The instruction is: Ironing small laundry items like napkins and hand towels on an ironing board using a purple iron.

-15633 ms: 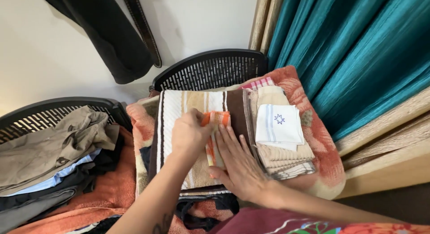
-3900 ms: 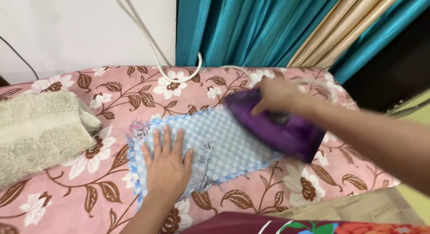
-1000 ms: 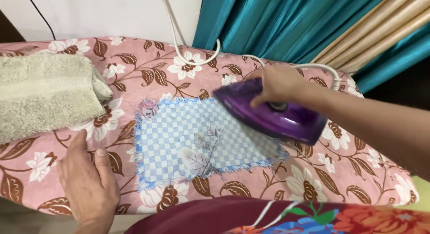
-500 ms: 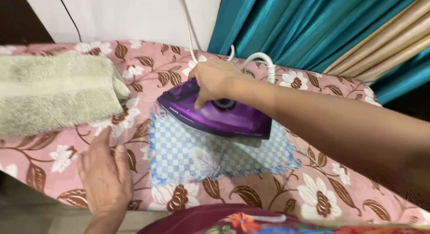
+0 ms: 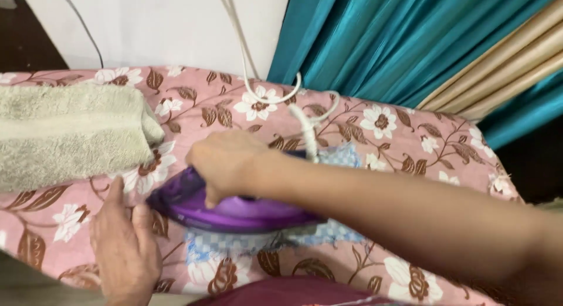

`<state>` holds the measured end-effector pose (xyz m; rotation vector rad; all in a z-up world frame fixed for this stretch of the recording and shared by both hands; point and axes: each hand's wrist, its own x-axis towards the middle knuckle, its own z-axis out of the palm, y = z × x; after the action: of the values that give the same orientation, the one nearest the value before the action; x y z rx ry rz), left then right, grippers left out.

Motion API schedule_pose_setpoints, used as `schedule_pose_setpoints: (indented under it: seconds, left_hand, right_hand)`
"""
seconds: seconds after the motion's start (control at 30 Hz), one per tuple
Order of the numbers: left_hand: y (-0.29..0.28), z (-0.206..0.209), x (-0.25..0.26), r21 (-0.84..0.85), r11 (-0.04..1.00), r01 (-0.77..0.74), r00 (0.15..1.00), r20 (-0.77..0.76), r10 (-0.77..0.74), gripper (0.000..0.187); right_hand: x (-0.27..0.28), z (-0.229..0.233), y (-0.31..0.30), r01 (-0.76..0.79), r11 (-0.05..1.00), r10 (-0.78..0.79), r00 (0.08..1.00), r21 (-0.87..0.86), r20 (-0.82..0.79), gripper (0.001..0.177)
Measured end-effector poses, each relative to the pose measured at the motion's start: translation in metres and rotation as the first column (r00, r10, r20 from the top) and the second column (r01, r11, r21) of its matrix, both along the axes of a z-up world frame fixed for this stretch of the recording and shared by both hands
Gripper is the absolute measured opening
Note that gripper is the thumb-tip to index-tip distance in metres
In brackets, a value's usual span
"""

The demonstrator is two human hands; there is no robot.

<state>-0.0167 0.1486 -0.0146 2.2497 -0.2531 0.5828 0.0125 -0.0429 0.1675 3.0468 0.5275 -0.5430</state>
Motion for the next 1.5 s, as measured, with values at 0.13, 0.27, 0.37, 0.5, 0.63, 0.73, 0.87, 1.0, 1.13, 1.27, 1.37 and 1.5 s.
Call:
schedule_pose_setpoints:
  seconds: [0.13, 0.27, 0.37, 0.5, 0.63, 0.73, 0.87, 1.0, 1.13, 1.27, 1.37, 1.5]
  left_hand:
    - [-0.002, -0.004, 0.011, -0.019, 1.000, 0.018, 1.000, 0.016, -0.018, 0.058]
    - [-0.011, 0.018, 0.003, 0.013, 0.985, 0.170, 0.982, 0.078, -0.171, 0.054]
    - [-0.045, 0.039, -0.006, -0.016, 0.934, 0.358, 0.934, 0.015, -0.358, 0.056]
    - [-0.089, 0.017, 0.014, 0.185, 0.862, 0.473, 0.881, -0.104, -0.461, 0.060]
    - [-0.104, 0.003, 0.032, 0.474, 0.797, 0.376, 0.926, -0.222, -0.305, 0.072]
    - [-0.102, -0.004, 0.040, 0.511, 0.807, 0.297, 0.955, -0.171, -0.244, 0.071]
    - [-0.103, -0.006, 0.039, 0.523, 0.793, 0.312, 0.950, -0.186, -0.252, 0.069]
    - [-0.115, 0.018, 0.034, 0.603, 0.742, 0.293, 0.954, -0.141, -0.263, 0.071]
    - [-0.157, 0.058, 0.003, 0.369, 0.756, 0.541, 0.832, -0.365, -0.418, 0.075]
    - [-0.239, 0.104, -0.053, 0.333, 0.325, 0.885, 0.453, -0.458, -0.765, 0.071]
    - [-0.296, 0.062, -0.065, 0.468, 0.310, 0.827, 0.491, -0.336, -0.804, 0.055]
    - [-0.288, 0.039, -0.041, 0.052, 0.644, 0.763, 0.640, -0.197, -0.743, 0.021]
  right_hand:
    - [-0.012, 0.005, -0.023, -0.001, 0.997, -0.004, 0.998, 0.075, 0.064, 0.048]
    - [-0.072, 0.016, -0.087, 0.173, 0.983, -0.178, 0.980, -0.058, -0.092, 0.051]
    - [-0.096, 0.023, -0.147, 0.413, 0.899, -0.420, 0.907, -0.147, -0.017, 0.068]
    - [-0.068, 0.013, -0.233, 0.694, 0.704, -0.685, 0.720, -0.152, 0.113, 0.070]
    - [-0.076, 0.017, -0.254, 0.436, 0.897, -0.431, 0.899, -0.074, 0.077, 0.068]
    - [-0.096, 0.039, -0.207, 0.283, 0.952, -0.289, 0.956, -0.119, -0.040, 0.068]
    - [-0.112, 0.038, -0.193, 0.313, 0.893, -0.323, 0.946, -0.324, 0.023, 0.068]
    - [-0.075, 0.012, -0.257, 0.479, 0.871, -0.460, 0.873, -0.110, 0.164, 0.069]
    - [-0.030, 0.006, -0.345, 0.636, 0.755, -0.596, 0.767, -0.160, 0.238, 0.071]
    - [-0.021, -0.011, -0.411, 0.786, 0.600, -0.749, 0.617, -0.149, 0.240, 0.078]
    - [-0.026, -0.010, -0.420, 0.707, 0.698, -0.637, 0.685, -0.111, 0.355, 0.090]
    - [-0.037, -0.001, -0.387, 0.795, 0.602, -0.773, 0.603, -0.070, 0.198, 0.077]
